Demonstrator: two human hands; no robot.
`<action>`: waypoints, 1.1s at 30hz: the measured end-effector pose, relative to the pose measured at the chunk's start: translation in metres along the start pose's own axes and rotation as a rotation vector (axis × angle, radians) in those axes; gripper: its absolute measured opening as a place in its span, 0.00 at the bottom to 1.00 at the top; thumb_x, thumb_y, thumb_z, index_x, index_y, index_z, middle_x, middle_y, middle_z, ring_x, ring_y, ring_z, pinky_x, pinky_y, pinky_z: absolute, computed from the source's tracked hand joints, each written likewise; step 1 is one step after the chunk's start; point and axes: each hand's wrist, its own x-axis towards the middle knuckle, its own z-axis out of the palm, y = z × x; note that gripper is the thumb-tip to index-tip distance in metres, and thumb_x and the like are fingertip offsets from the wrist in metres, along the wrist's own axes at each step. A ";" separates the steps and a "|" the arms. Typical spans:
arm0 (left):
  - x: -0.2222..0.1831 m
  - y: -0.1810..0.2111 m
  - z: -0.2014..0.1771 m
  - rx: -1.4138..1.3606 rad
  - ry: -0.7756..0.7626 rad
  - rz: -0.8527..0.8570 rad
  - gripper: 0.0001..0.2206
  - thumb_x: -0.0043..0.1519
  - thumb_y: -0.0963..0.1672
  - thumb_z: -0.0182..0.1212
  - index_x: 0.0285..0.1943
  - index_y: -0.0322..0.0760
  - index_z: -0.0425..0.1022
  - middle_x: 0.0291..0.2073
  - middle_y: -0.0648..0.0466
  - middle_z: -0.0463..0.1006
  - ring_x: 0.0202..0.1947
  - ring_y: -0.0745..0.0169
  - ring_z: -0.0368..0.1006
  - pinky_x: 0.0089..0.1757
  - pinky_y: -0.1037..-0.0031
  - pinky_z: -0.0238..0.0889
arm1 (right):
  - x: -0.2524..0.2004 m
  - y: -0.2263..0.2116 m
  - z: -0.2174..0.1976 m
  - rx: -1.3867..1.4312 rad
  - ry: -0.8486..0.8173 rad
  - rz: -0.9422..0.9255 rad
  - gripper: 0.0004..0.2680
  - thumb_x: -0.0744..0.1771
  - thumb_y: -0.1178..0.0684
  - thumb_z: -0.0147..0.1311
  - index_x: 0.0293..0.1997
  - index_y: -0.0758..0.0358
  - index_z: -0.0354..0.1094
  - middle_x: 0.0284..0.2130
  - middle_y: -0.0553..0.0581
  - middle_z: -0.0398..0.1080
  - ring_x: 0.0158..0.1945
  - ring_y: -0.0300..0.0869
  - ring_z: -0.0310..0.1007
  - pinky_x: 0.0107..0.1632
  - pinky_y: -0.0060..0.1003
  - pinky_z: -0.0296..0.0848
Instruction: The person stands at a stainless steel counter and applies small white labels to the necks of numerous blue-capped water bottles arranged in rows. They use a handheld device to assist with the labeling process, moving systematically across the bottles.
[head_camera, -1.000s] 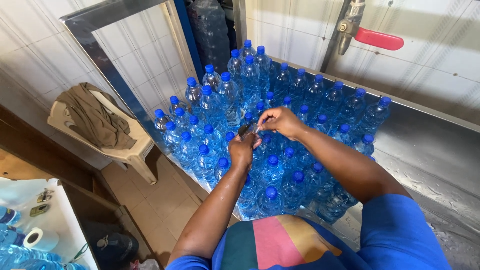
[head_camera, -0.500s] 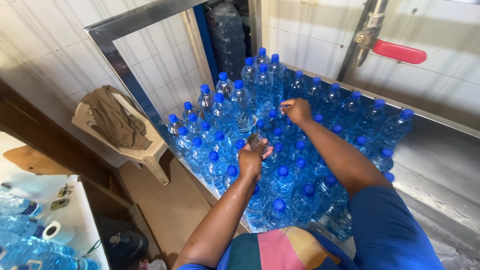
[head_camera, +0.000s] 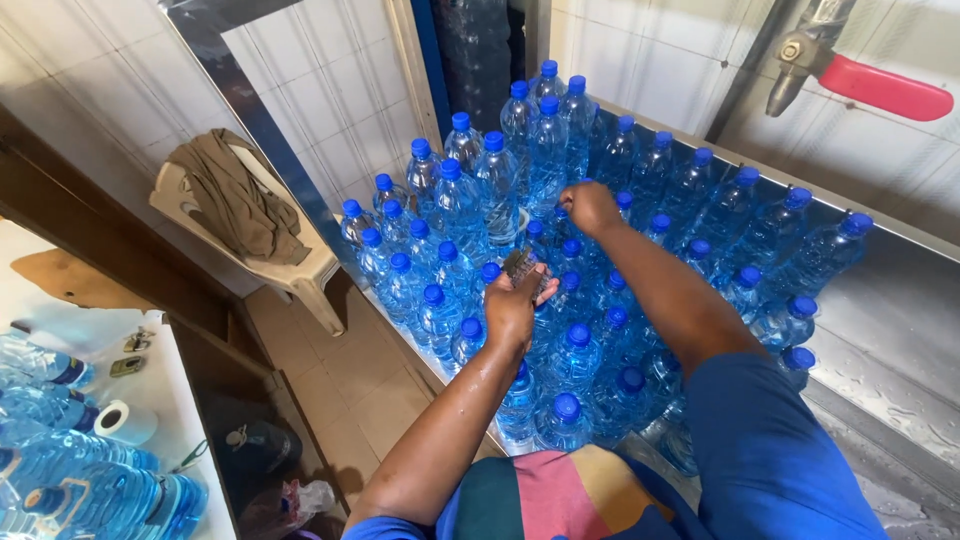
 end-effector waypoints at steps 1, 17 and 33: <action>-0.001 0.001 0.001 0.000 0.001 0.000 0.08 0.68 0.38 0.69 0.52 0.22 0.83 0.41 0.35 0.87 0.38 0.37 0.87 0.46 0.52 0.85 | -0.002 -0.001 0.000 0.000 -0.001 0.000 0.05 0.68 0.53 0.64 0.45 0.47 0.85 0.40 0.56 0.85 0.49 0.57 0.85 0.54 0.52 0.84; -0.002 -0.002 -0.001 -0.009 -0.012 0.006 0.09 0.68 0.38 0.70 0.53 0.21 0.82 0.43 0.33 0.86 0.40 0.36 0.87 0.46 0.52 0.86 | -0.002 0.016 0.011 0.094 0.130 0.083 0.08 0.67 0.51 0.69 0.50 0.46 0.81 0.47 0.52 0.81 0.54 0.52 0.84 0.56 0.48 0.83; 0.013 -0.013 -0.008 -0.087 0.012 0.021 0.12 0.73 0.40 0.61 0.60 0.20 0.77 0.49 0.33 0.85 0.46 0.36 0.86 0.53 0.50 0.82 | -0.067 -0.045 -0.042 -0.146 -0.291 -0.193 0.27 0.79 0.36 0.30 0.88 0.62 0.43 0.85 0.63 0.47 0.88 0.54 0.39 0.86 0.59 0.32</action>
